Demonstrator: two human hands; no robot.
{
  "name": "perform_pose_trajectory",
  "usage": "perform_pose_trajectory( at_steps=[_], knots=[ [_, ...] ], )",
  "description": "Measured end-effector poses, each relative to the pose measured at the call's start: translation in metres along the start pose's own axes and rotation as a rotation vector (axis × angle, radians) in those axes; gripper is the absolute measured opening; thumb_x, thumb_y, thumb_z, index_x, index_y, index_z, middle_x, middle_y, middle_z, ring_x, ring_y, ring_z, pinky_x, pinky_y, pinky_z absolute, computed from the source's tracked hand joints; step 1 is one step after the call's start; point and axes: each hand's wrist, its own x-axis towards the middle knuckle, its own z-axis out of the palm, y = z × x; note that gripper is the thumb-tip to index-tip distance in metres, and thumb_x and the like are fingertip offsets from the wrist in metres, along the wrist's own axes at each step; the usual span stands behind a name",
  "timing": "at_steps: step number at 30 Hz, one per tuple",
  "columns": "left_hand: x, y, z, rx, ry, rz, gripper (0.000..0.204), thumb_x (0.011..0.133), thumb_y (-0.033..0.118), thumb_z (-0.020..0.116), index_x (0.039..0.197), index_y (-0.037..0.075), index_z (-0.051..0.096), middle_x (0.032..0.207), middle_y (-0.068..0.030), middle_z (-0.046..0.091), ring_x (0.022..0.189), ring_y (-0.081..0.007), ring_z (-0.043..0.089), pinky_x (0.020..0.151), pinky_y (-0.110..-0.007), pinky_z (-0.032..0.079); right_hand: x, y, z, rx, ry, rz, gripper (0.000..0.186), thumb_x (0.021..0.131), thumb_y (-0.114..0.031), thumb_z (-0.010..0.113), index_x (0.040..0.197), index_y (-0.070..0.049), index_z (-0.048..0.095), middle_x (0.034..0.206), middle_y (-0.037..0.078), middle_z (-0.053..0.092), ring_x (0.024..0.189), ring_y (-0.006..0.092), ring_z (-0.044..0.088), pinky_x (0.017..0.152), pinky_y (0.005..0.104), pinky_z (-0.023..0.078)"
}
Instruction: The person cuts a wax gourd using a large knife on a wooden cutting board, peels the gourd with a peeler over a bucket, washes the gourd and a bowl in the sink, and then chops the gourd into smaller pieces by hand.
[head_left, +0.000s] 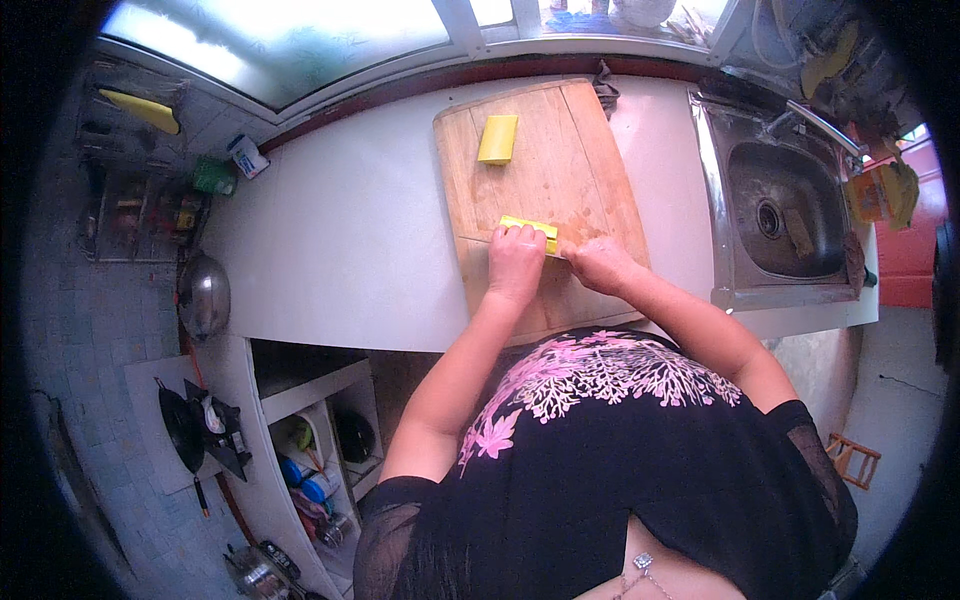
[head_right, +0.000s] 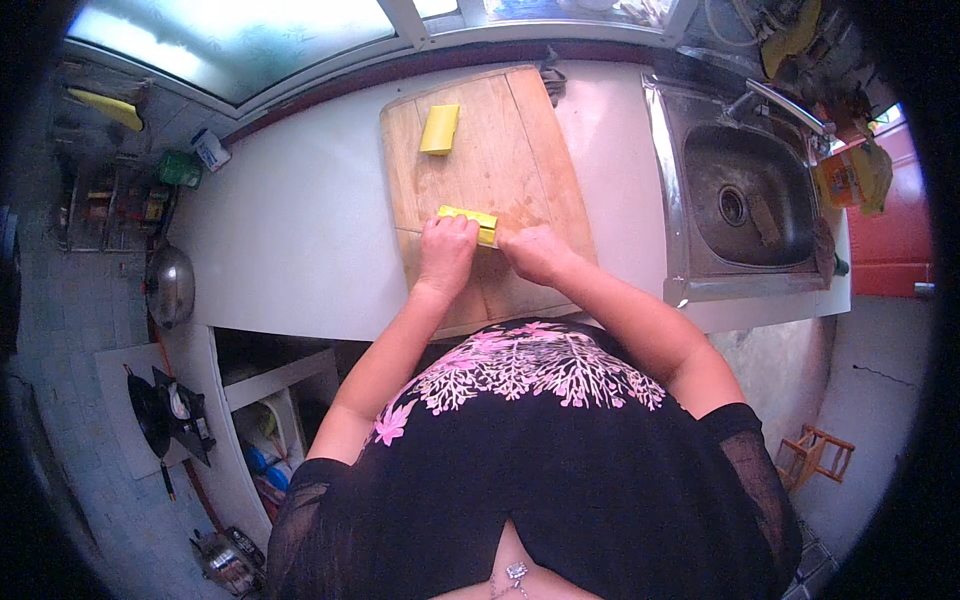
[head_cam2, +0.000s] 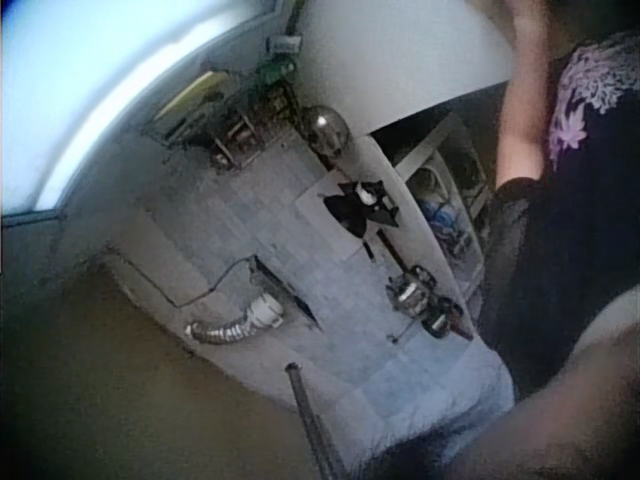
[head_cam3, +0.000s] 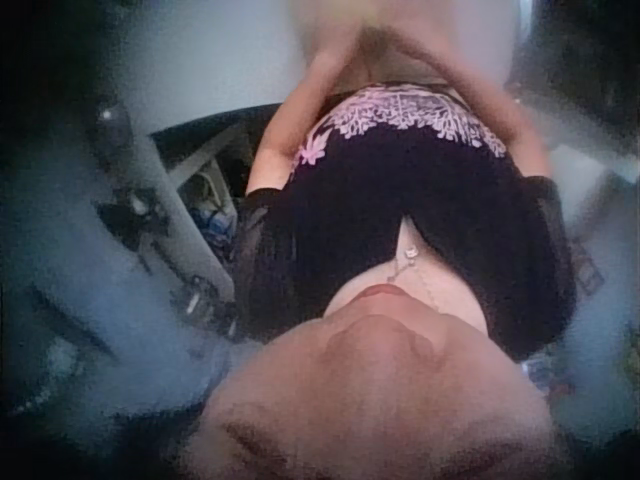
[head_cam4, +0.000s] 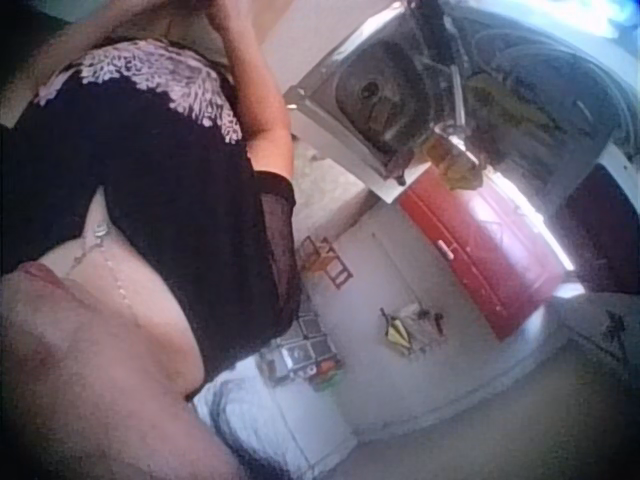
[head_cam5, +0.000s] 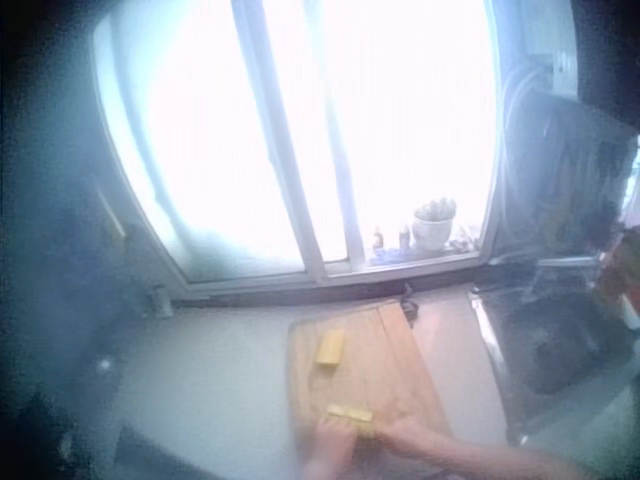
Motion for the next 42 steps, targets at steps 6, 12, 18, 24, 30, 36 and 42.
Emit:
perform_pose_trajectory(
  at_steps=[6,12,18,24,30,36,42],
  knots=[
    [0.002,-0.003,0.010,0.033,0.052,0.037,0.006,0.074,0.014,0.054,0.078,0.010,0.057,0.078,-0.0067,0.059,0.078,-0.0203,0.059,0.073,-0.036,0.044,-0.003,0.008,0.010,0.068,0.063,-0.025,0.014,0.083,-0.018,0.051,0.087,-0.007,0.059,0.066,0.019,0.061,0.062,0.0365,0.062,0.056,0.0475,0.048],
    [0.003,-0.001,0.002,0.084,-0.041,0.069,0.011,0.074,0.015,0.057,0.083,0.010,0.058,0.082,-0.0083,0.060,0.083,-0.0219,0.059,0.080,-0.037,0.045,-0.009,0.002,0.004,0.127,0.177,-0.036,0.015,0.082,-0.017,0.052,0.092,-0.008,0.057,0.067,0.019,0.061,0.064,0.0365,0.061,0.057,0.0464,0.048],
    [0.006,-0.002,-0.070,-0.405,0.569,-0.083,0.021,0.077,0.011,0.064,0.095,0.004,0.056,0.091,-0.0123,0.057,0.087,-0.0277,0.056,0.083,-0.037,0.044,-0.019,0.010,0.011,0.192,0.454,-0.168,0.020,0.081,-0.016,0.055,0.100,-0.009,0.059,0.069,0.018,0.061,0.063,0.0340,0.061,0.055,0.0428,0.049],
    [-0.028,-0.043,-0.017,-0.616,0.338,-0.406,0.046,0.072,0.004,0.065,0.115,0.004,0.048,0.115,-0.0138,0.052,0.108,-0.0296,0.051,0.094,-0.040,0.038,-0.038,0.004,0.027,0.443,0.363,0.066,0.016,0.085,-0.020,0.058,0.092,-0.007,0.063,0.072,0.020,0.059,0.063,0.0352,0.059,0.054,0.0416,0.046],
    [-0.006,-0.041,0.027,-0.165,-0.147,0.112,0.066,0.064,0.015,0.071,0.124,0.007,0.045,0.124,-0.0090,0.049,0.118,-0.0274,0.045,0.109,-0.046,0.023,-0.047,0.001,0.001,0.700,0.392,0.267,0.017,0.086,-0.019,0.056,0.090,-0.004,0.063,0.070,0.021,0.059,0.063,0.0360,0.059,0.055,0.0416,0.045],
    [0.013,-0.044,0.037,-0.243,-0.161,-0.177,0.062,0.063,0.024,0.075,0.116,0.006,0.050,0.110,-0.0106,0.053,0.107,-0.0282,0.048,0.093,-0.040,0.039,-0.046,0.011,-0.017,0.604,0.326,0.392,0.022,0.087,-0.021,0.053,0.089,-0.002,0.062,0.074,0.022,0.060,0.069,0.0393,0.059,0.060,0.0463,0.045],
    [0.007,-0.019,0.053,-0.276,0.069,-0.346,0.065,0.065,0.030,0.075,0.118,0.004,0.050,0.107,-0.0131,0.050,0.099,-0.0301,0.048,0.087,-0.040,0.040,-0.026,0.021,-0.025,0.289,0.253,0.422,0.025,0.088,-0.025,0.051,0.086,-0.002,0.060,0.075,0.023,0.060,0.073,0.0410,0.059,0.063,0.0488,0.047]
  ],
)
